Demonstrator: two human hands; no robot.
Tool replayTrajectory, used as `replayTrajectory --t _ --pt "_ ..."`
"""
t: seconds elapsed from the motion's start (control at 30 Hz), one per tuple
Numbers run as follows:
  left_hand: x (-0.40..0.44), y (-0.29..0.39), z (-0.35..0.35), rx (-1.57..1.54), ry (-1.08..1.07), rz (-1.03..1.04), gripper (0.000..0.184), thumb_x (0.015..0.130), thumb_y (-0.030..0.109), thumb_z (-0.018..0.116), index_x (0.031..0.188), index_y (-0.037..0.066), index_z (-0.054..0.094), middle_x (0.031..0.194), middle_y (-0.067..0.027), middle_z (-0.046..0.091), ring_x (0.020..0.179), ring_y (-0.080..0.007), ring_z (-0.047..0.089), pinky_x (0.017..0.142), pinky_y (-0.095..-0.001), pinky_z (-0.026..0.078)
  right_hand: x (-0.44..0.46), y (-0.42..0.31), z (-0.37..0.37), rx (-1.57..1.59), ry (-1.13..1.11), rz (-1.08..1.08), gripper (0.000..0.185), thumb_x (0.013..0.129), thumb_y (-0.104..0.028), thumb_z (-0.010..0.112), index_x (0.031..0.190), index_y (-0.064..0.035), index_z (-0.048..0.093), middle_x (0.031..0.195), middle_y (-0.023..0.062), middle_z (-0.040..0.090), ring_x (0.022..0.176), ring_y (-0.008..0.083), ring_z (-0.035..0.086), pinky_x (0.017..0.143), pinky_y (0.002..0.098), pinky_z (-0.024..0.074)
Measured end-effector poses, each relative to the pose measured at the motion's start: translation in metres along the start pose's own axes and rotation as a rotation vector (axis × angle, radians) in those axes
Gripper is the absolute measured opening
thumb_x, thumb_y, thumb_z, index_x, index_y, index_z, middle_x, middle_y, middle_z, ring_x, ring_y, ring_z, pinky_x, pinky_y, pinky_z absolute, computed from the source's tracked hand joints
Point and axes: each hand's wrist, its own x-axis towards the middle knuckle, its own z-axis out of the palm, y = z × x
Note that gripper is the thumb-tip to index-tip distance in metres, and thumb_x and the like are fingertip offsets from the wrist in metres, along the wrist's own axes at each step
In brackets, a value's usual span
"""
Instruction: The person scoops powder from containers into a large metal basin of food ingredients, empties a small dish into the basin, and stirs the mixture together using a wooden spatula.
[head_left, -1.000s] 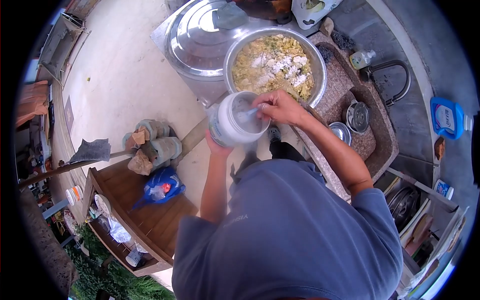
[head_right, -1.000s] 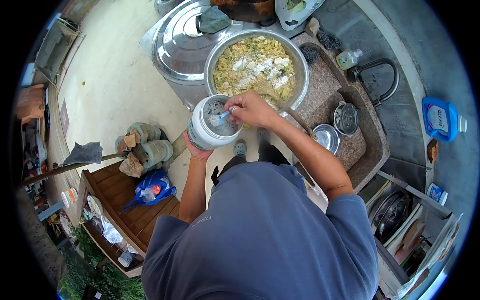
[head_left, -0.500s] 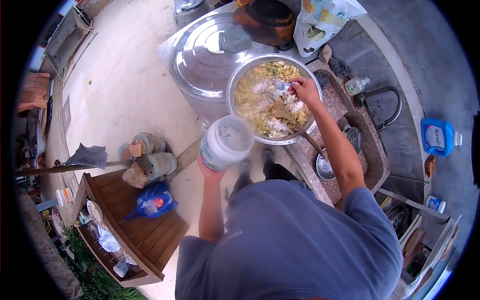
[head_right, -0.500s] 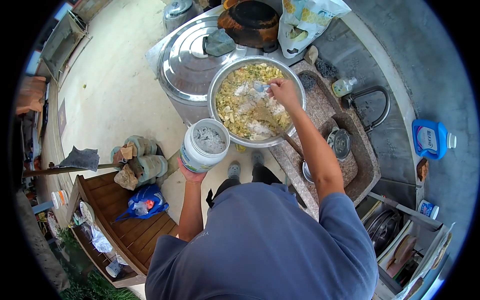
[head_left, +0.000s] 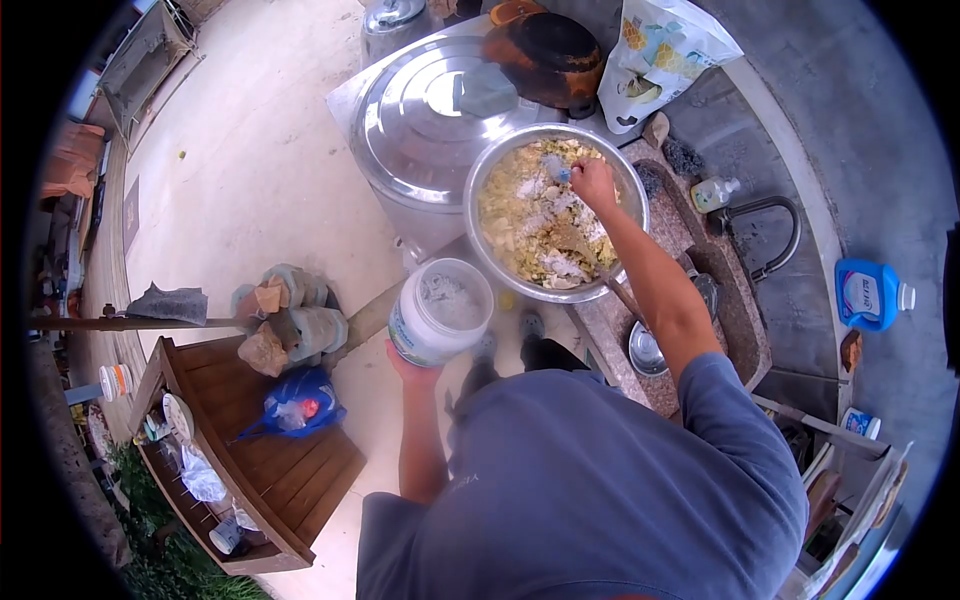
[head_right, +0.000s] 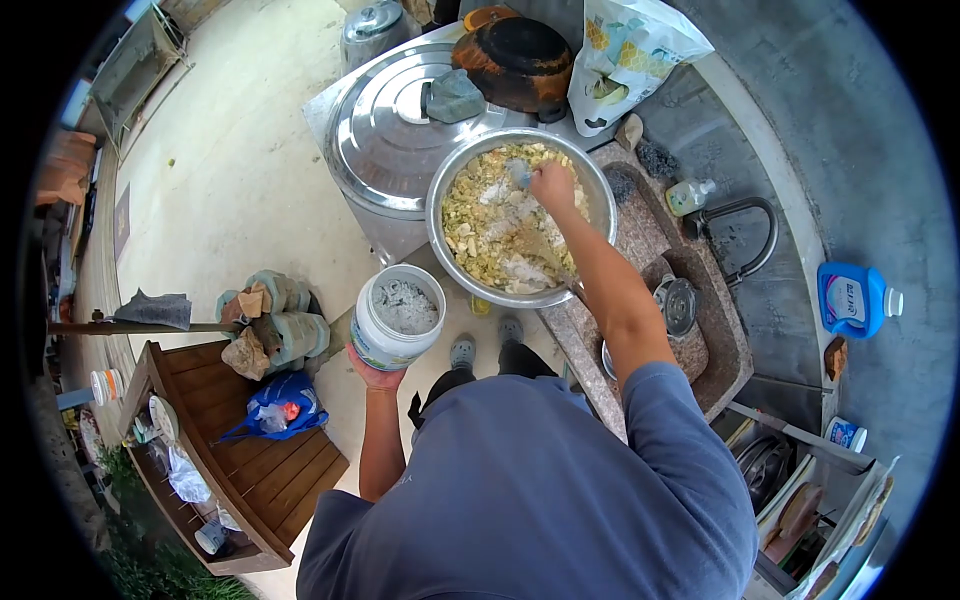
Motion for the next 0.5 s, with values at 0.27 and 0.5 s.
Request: replayTrajectory --t 0.27,0.5 --pt "0.003 0.004 -0.005 -0.018 -0.005 -0.004 0.095 0.079 0.078 0.049 0.155 0.024 0.031 0.160 -0.0060 0.031 0.145 -0.0347 0.030 0.118 -0.0589 0.024 -0.055 -0.057 -0.007 0.097 -0.106 -0.153 0.020 0.082 -0.012 0.056 0.088 -0.0014 0.072 0.081 0.0241 0.068 0.078 0.0421 0.066 0.078 0.0493 0.0527" --pt "0.005 0.010 0.001 -0.038 0.025 -0.027 0.093 0.080 0.078 0.049 0.154 0.024 0.033 0.159 -0.0059 0.032 0.145 -0.0338 0.031 0.118 -0.0578 0.024 -0.055 -0.043 -0.015 -0.002 -0.037 -0.139 0.020 0.086 -0.013 0.057 0.091 -0.0024 0.073 0.082 0.0245 0.068 0.078 0.0413 0.067 0.077 0.0490 0.0534"
